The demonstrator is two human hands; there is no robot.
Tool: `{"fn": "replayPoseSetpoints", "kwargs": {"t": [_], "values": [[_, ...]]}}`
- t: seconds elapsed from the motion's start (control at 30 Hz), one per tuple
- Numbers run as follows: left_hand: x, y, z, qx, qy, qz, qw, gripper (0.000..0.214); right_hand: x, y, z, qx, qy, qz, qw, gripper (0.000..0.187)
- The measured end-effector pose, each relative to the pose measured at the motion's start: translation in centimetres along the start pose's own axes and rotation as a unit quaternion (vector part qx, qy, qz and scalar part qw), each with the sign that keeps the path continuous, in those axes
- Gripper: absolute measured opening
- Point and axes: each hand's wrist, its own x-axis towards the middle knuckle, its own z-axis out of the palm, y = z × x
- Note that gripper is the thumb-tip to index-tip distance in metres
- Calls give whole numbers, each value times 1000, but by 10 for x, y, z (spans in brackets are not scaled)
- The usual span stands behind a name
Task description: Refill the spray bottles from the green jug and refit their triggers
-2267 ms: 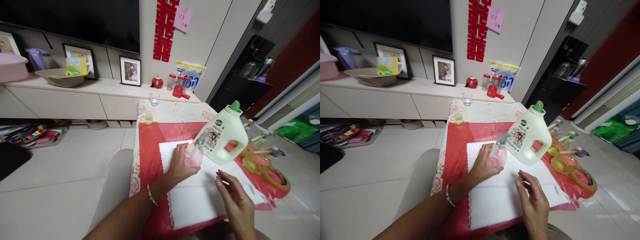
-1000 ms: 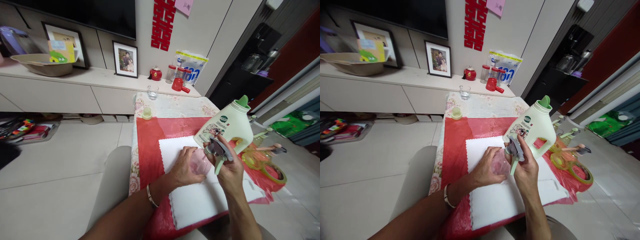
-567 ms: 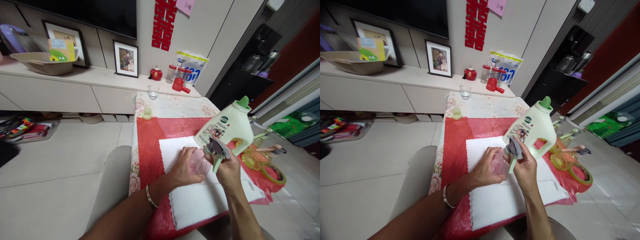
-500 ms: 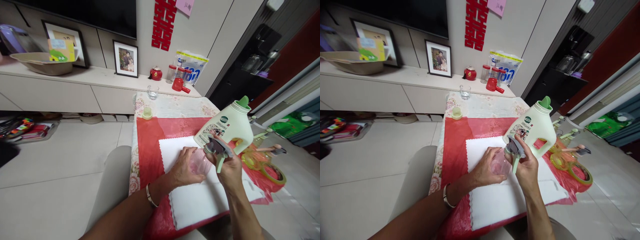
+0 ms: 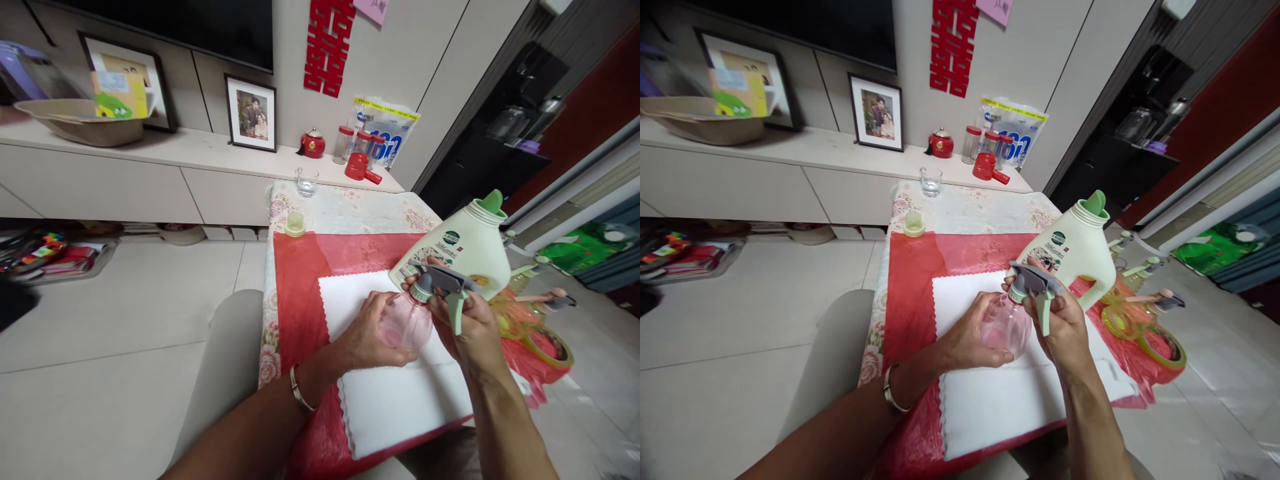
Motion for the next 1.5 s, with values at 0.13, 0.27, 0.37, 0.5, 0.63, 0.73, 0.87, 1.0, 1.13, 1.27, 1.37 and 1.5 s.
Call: {"fn": "replayPoseSetpoints", "kwargs": {"t": [0.13,0.27,0.37,0.5,0.63,0.73,0.87,1.0,1.13,1.27,1.37,1.5], "values": [[-1,5,-1,-15,3,-42,999,87,6,-1,3,13,-14,-2,1000,55],[-2,4,-2,-21,9,-54,998,89,5,6,1,19,-47,4,999,45],[-2,3,-2,-28,8,-45,999,86,4,11,-1,18,-39,6,999,47],[-2,-1,0,-39,-2,-37,999,90,4,8,1,19,-14,-9,1000,45],[-1,-4,-1,-68,-8,-33,997,92,5,0,4,48,-39,-16,998,39],[-1,-4,-4,-84,-20,-26,996,89,7,-5,4,50,-70,-1,996,34],[-2,-2,-5,-58,-57,-41,996,92,15,-17,3,81,-68,2,994,30],[-4,3,-5,-19,-92,-50,994,96,31,-43,3,107,-27,-55,992,31],[-6,6,-9,-29,-147,-60,987,96,51,-74,1,100,19,-129,986,18],[-6,4,-12,-64,-255,-97,960,98,71,-81,-5,64,19,-141,988,24],[-4,3,-13,-63,-318,-88,942,98,79,-52,-6,-15,-31,-78,996,28],[0,1,-13,-110,-402,-101,904,98,74,14,10,-198,-146,-19,969,31]]}}
